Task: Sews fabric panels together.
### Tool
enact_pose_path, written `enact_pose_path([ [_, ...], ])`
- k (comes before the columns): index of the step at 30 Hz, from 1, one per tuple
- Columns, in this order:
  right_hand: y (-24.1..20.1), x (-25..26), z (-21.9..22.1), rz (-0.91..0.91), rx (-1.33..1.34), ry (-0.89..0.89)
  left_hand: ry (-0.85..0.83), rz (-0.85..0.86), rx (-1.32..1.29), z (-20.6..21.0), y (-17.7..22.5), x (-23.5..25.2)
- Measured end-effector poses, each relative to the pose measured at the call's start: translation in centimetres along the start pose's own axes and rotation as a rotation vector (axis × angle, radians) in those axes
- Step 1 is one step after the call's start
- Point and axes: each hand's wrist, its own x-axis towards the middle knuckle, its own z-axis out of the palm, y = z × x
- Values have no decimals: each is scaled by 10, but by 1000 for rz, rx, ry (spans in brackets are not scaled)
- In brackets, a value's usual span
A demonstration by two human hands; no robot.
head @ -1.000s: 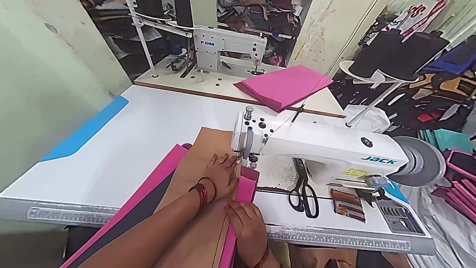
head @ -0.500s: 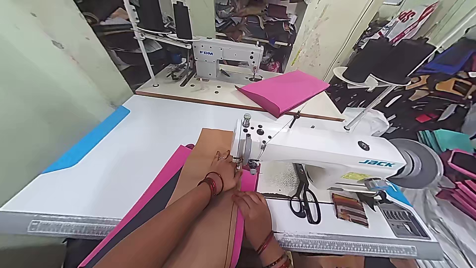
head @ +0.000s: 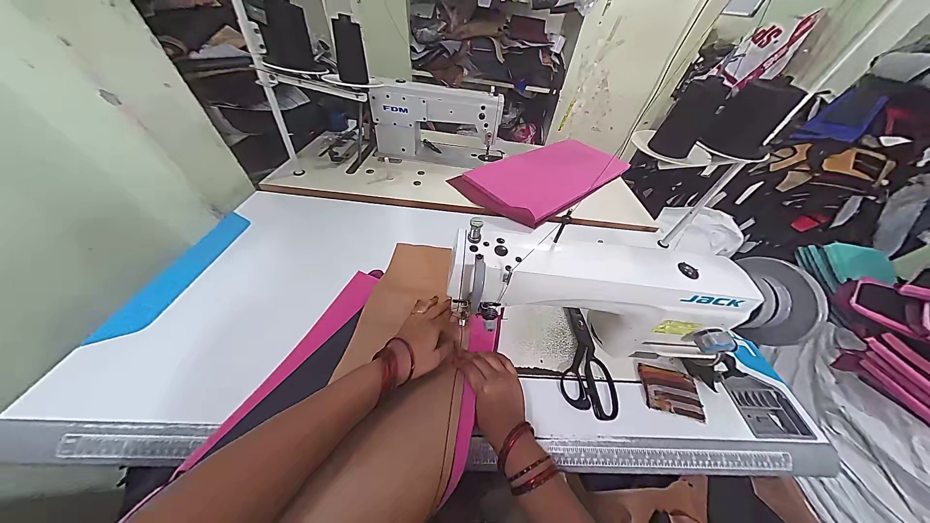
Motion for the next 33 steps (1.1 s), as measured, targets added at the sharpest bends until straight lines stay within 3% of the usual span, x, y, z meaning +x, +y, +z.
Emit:
enact_pose_path([
  [3,-10,-27,-8,-27,21,-55,8,71,27,22,7,-37],
  [5,-19,-56,-11,-56,24,3,-12,98,69,33,10,-51],
  [10,-25,-102,-20,-13,40,134,-15,105,56,31,8,-49],
  [16,-31,-94,-14,-120,-13,102,-102,138,93,20,2,-49],
  [22,-44,-76,-6,-205,-156,143,-16,202,125,26,1,-53],
  [33,-39,-67,-12,-154,-127,230,-371,7,363,-1,57,-46],
])
